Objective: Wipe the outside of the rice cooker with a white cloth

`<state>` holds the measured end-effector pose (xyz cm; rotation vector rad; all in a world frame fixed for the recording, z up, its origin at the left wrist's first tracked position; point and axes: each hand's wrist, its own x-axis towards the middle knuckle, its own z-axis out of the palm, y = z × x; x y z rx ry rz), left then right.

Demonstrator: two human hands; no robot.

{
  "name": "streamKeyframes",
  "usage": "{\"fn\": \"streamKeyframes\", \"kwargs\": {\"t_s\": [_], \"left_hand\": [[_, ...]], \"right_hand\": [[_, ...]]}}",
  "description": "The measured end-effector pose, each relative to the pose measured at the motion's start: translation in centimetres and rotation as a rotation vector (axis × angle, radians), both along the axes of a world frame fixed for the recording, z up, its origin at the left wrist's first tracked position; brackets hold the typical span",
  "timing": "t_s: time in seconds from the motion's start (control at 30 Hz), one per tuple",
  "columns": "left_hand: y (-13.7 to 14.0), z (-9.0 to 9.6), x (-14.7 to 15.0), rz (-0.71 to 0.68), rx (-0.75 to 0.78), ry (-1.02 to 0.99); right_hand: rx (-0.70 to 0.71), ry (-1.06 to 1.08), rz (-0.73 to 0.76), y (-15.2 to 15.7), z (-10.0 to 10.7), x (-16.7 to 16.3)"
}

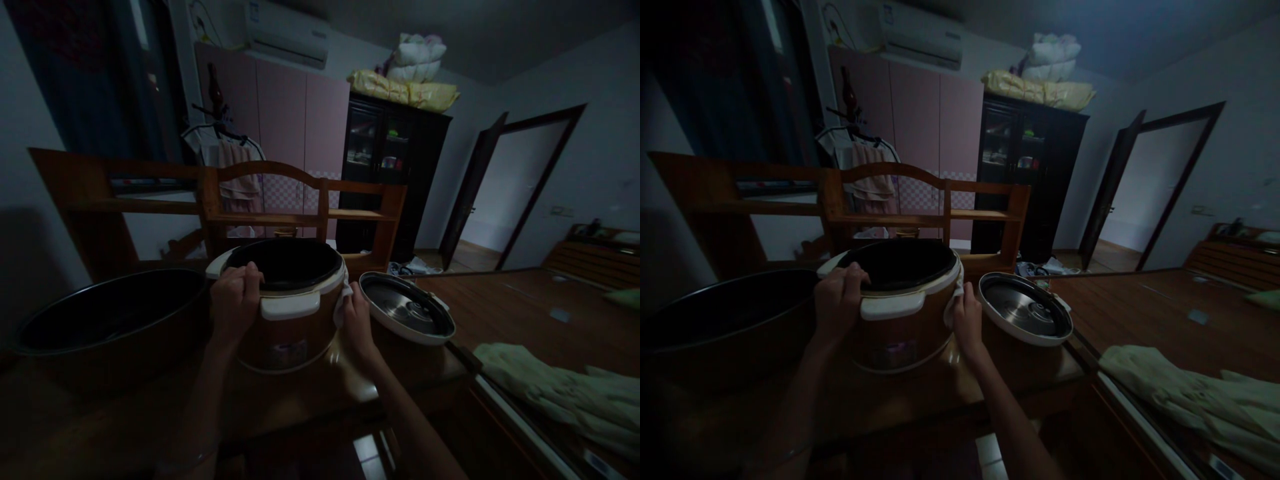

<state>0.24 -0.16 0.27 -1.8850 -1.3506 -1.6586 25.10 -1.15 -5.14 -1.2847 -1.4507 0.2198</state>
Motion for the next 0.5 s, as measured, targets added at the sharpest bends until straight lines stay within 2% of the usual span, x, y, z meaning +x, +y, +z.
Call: {"fn": "streamKeyframes", "kwargs": {"t_s": [0.13,0.2,0.27,0.37,0.5], "left_hand": [[0.0,0.1,0.0,-0.010,0.003,-0.001],[0.0,0.0,0.0,-0.011,0.004,0.000],[0.0,0.0,-0.1,-0.005,0.004,0.005],[0.0,-0.1,-0.2,-0.007,0.004,0.018],[0.1,-0.2,-0.2,-0.003,-0.004,0.024]], "right_hand": [[-0.043,-0.030,-0.009,-1.3,-2.8,-0.6],[-0.043,-0.080,0.002,-2.1,-3.3,-0.8],[-0.007,-0.181,0.010,-2.6,-2.8,-0.7],[0.064,-0.303,-0.015,-2.0,-0.6,-0.4],[0.064,-0.277,-0.079,-0.6,1.7,0.1]]}}
